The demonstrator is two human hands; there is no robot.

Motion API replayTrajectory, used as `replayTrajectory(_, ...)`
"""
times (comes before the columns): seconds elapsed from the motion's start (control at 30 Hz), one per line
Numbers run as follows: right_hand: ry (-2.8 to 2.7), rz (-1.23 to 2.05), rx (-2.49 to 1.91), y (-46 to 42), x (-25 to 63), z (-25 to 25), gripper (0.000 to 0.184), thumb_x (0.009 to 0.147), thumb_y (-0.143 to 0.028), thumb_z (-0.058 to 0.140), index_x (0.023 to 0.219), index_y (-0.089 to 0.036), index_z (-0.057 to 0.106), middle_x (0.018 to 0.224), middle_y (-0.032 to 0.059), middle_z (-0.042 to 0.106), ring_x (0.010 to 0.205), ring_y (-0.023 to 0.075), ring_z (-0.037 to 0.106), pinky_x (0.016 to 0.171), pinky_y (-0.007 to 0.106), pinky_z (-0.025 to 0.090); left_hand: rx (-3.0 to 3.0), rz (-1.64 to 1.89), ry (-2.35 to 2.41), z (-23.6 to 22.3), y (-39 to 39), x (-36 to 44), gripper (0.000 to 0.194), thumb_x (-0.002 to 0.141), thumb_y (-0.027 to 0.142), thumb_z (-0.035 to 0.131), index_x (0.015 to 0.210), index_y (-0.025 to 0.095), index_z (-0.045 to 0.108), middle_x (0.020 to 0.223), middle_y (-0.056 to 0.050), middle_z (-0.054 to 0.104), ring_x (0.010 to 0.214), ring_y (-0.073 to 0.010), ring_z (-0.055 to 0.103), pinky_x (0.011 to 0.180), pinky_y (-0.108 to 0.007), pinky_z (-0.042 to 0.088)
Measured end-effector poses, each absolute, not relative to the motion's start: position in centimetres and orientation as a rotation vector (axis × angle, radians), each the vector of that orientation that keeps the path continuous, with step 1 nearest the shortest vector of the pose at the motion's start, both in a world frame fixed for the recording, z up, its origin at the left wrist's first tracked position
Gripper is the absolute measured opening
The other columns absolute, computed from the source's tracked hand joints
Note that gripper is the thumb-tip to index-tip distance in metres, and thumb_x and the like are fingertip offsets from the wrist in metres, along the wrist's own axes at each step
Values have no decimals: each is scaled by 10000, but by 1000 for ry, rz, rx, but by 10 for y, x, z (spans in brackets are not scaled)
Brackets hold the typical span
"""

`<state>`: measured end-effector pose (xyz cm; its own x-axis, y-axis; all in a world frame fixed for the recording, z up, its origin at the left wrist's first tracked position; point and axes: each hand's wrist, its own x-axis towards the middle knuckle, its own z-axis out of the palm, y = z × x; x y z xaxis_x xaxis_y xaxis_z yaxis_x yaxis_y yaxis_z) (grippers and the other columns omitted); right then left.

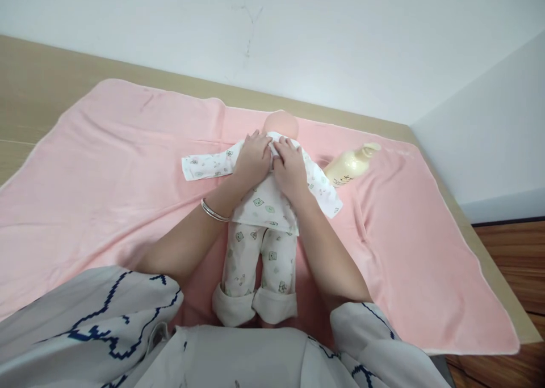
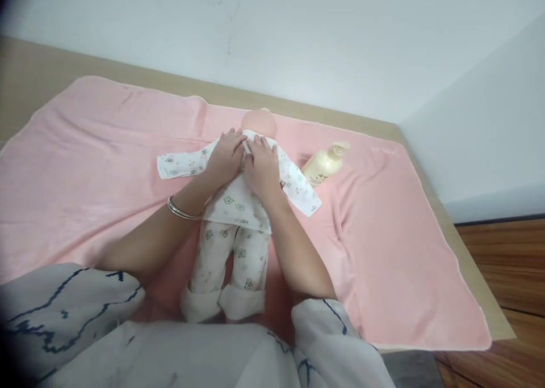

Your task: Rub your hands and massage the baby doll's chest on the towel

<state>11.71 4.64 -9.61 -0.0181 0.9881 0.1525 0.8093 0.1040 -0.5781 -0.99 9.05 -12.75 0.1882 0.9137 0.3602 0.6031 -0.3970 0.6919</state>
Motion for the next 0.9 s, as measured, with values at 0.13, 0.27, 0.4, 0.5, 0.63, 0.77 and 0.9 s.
replayTrajectory(0.13,-1904,435,-1983,44,129,-85,632,1083,-301,341,1654,-32,374,1775,226,283,1687,356,215,1381,573,164,2103,997,1535,-133,88,-7,473,973,241,431,1386,128,633,1588,-163,603,1569,-327,462,1367,-552,269)
replayTrajectory(0.27,-2022,378,-2179,16,105,-67,698,1097,-310,355,1677,56,230,1770,318,197,1681,426,185,1371,576,187,2170,927,1605,-128,86,-9,422,996,243,375,1263,100,669,1426,-198,697,1414,-311,591,1307,-496,381)
replayTrajectory(0.4,-2168,302,-2014,6,86,-68,647,1054,-197,351,1661,24,322,1782,255,237,1696,362,172,1391,520,177,2215,840,1626,-122,88,-13,339,1002,227,360,1094,174,682,1189,-165,760,1177,-302,675,1150,-504,516)
replayTrajectory(0.5,-2092,368,-1962,25,102,-79,633,1056,-223,322,1670,-72,363,1797,171,257,1697,337,185,1384,564,161,2277,756,1642,-119,85,-13,350,1018,214,330,1062,166,674,1160,-179,744,1153,-314,664,1115,-521,525)
replayTrajectory(0.63,-1904,449,-2061,51,135,-88,727,1085,-402,368,1691,-16,259,1799,223,205,1699,364,154,1384,542,139,2408,718,1601,-110,67,-12,375,1029,199,325,1192,114,652,1274,-213,702,1285,-331,612,1180,-530,479)
replayTrajectory(0.77,-1936,420,-2101,47,135,-85,732,1105,-413,339,1674,39,257,1782,259,231,1690,375,188,1379,525,161,2535,544,1460,-99,58,-16,337,992,129,364,1112,104,678,1190,-214,716,1219,-337,657,1126,-506,523)
replayTrajectory(0.9,-1983,204,-2162,17,100,-81,708,1092,-337,341,1629,121,293,1714,356,319,1632,467,307,1329,618,250,2481,530,1462,-101,74,-22,333,1009,154,355,1046,112,683,1160,-201,723,1180,-333,669,1119,-505,527)
